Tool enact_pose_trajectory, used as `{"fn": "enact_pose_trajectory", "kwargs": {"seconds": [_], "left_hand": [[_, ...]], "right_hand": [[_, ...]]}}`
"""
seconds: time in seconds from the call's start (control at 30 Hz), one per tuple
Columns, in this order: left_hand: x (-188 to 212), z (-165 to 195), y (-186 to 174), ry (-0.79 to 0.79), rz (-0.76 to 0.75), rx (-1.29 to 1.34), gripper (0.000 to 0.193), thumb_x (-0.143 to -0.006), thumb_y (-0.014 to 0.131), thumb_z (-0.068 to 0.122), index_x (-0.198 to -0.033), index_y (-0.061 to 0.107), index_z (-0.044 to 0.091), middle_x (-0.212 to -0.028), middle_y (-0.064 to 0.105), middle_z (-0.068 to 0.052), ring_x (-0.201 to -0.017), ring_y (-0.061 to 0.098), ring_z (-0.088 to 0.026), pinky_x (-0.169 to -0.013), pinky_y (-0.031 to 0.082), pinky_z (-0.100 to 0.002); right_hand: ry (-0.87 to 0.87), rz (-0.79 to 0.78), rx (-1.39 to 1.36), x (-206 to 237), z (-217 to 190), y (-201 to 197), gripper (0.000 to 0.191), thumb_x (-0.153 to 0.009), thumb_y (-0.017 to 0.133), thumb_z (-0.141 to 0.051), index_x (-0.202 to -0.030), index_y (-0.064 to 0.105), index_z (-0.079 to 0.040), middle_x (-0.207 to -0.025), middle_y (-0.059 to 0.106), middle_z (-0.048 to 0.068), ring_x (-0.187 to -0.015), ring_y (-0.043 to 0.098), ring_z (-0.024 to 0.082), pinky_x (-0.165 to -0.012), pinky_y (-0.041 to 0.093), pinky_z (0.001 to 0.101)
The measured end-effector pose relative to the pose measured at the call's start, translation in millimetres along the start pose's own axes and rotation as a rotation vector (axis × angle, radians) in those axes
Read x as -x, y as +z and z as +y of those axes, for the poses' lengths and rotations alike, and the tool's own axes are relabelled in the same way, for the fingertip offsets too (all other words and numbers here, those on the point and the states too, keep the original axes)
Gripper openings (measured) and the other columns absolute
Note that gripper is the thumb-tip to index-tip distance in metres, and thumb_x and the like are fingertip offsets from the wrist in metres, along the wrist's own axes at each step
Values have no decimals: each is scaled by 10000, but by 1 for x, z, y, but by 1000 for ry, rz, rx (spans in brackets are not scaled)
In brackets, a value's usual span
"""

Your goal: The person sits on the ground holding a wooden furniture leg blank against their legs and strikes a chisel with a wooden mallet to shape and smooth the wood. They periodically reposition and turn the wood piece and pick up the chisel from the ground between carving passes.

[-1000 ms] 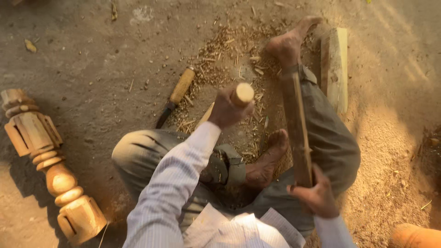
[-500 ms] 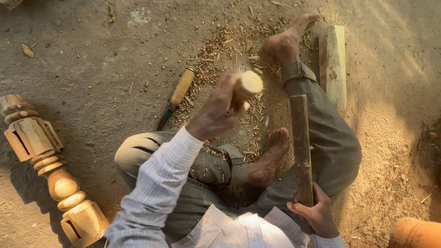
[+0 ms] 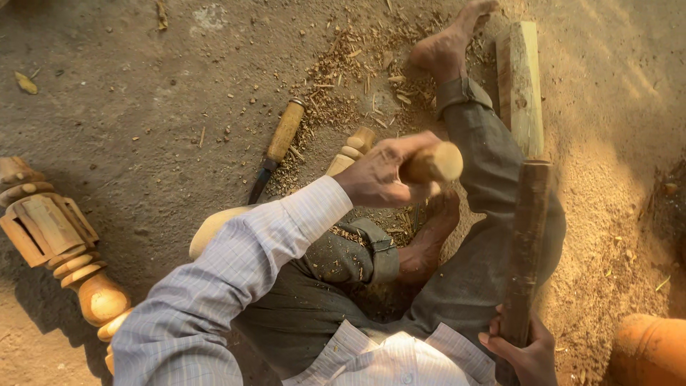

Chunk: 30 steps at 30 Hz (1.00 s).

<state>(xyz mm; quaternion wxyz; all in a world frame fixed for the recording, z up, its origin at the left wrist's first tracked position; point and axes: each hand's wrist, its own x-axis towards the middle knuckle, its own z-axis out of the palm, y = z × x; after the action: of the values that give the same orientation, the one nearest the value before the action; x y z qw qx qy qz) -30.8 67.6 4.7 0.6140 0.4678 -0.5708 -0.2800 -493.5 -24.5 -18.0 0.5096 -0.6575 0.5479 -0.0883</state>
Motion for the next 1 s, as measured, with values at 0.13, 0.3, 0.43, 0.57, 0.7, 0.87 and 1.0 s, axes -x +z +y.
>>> {"fn": "enact_pose_trajectory", "kwargs": {"seconds": [0.13,0.3,0.43,0.57,0.7,0.87,1.0], "left_hand": [[3,-5,2,-77,-188,1,478,-865,824,362,-1186,608,83,-1042,701,-54,-978,717,-192,-873,584,-386],[2,-17,8,-51,-229,136,414,-793,812,225,-1147,629,114,-999,729,-16,-926,734,-156,-871,606,-333],[-1,-23,8,-51,-271,255,430,-700,800,117,-1109,668,101,-966,741,-7,-913,726,-147,-840,587,-325],[0,-22,4,-116,-293,227,402,-693,789,78,-1082,691,107,-923,742,-1,-889,721,-133,-814,579,-316],[3,-24,4,-120,-314,230,486,-635,776,70,-1109,676,114,-929,737,-6,-892,741,-148,-800,584,-324],[1,-36,15,70,-264,159,512,-679,850,144,-1151,654,120,-999,735,-12,-918,744,-183,-851,597,-341],[2,-40,19,88,-253,161,523,-680,891,195,-1135,649,109,-1027,734,-22,-953,750,-197,-863,604,-348]], "right_hand": [[-2,24,-11,6,0,3,625,-593,846,66,-1172,611,49,-826,655,99,-747,641,146,-648,534,317],[95,65,-34,6,-16,13,578,-644,806,52,-1185,601,43,-823,655,127,-689,646,196,-608,523,361],[107,59,-105,9,-29,20,557,-655,788,46,-1180,606,41,-831,656,131,-677,640,208,-600,520,369],[99,62,-162,15,-33,22,567,-648,780,60,-1183,593,38,-842,645,120,-688,622,200,-605,507,356],[84,15,-192,19,-33,21,566,-656,786,59,-1186,589,41,-841,641,118,-688,620,202,-601,498,346],[89,47,-119,20,-36,23,578,-644,795,58,-1187,600,38,-858,655,117,-693,631,203,-601,508,345],[85,62,-78,22,-38,25,556,-653,800,52,-1174,608,44,-859,670,123,-708,650,205,-622,539,353]]}}
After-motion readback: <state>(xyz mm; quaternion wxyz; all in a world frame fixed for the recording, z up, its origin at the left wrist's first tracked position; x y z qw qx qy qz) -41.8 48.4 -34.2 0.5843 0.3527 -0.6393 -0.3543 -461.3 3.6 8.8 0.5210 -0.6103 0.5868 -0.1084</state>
